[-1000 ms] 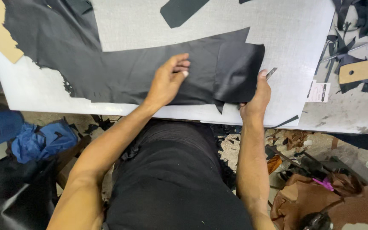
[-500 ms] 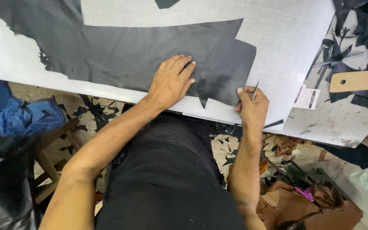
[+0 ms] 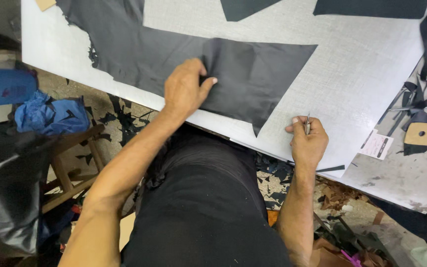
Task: The person places cardboard templates on a large sheet of black leather, traces around them with a marker, and cuts out the shapes. The person then stacks the cut leather pieces and continues cutting additional pieces using different templates.
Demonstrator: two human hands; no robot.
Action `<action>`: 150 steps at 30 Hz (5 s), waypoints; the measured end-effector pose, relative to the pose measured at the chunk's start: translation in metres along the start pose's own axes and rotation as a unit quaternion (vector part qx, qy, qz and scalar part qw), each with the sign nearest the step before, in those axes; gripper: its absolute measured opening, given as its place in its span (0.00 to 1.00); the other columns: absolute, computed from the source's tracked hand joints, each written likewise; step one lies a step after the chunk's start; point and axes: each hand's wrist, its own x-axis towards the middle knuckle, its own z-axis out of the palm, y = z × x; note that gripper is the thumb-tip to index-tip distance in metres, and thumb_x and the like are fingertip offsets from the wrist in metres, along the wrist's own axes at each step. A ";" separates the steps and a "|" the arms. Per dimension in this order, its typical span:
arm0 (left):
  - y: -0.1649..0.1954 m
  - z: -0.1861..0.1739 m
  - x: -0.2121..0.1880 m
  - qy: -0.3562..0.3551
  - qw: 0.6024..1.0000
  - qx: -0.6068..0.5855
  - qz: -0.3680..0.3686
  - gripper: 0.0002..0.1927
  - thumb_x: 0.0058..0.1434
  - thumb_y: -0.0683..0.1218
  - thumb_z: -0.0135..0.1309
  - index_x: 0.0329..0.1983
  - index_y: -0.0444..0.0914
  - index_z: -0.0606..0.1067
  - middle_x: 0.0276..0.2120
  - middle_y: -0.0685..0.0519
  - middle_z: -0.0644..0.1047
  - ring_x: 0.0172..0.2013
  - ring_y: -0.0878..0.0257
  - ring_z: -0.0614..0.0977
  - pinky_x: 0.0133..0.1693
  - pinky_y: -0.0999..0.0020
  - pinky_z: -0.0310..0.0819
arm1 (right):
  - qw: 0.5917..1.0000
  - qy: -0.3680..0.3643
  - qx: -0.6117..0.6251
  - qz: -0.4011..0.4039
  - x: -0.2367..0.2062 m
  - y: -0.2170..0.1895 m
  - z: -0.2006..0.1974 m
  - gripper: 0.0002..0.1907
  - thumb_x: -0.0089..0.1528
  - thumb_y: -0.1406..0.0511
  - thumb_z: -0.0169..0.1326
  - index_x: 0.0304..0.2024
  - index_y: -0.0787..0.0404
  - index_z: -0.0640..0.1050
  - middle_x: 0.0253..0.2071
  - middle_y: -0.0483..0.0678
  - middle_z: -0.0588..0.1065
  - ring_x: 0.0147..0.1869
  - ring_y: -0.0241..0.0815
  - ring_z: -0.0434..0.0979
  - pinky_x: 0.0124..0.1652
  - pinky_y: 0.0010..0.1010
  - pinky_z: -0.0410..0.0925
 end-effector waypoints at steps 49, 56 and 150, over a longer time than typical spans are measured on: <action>-0.098 0.000 0.003 0.125 0.990 0.001 0.062 0.17 0.66 0.33 0.51 0.56 0.38 0.77 0.53 0.51 0.75 0.55 0.54 0.74 0.57 0.57 0.68 | 0.936 -0.062 -0.345 -0.026 0.000 -0.021 0.058 0.14 0.65 0.56 0.59 0.38 0.60 0.81 0.21 0.47 0.73 0.24 0.41 0.69 0.27 0.37 0.62; -0.129 -0.028 0.003 0.056 0.988 0.134 -0.056 0.40 0.71 0.58 0.58 0.74 0.29 0.59 0.73 0.29 0.51 0.74 0.36 0.50 0.71 0.38 0.41 | 0.858 0.282 -0.206 -0.376 0.061 0.016 -0.108 0.09 0.63 0.78 0.58 0.43 0.73 0.72 0.44 0.53 0.75 0.45 0.44 0.76 0.44 0.37 0.70; -0.157 -0.076 -0.005 -0.155 0.970 0.109 0.152 0.31 0.69 0.60 0.51 0.71 0.43 0.68 0.74 0.42 0.57 0.74 0.43 0.52 0.72 0.47 0.39 | 0.874 0.017 -0.311 -0.373 0.016 -0.084 0.088 0.19 0.65 0.64 0.61 0.57 0.64 0.79 0.67 0.64 0.71 0.60 0.62 0.77 0.54 0.42 0.72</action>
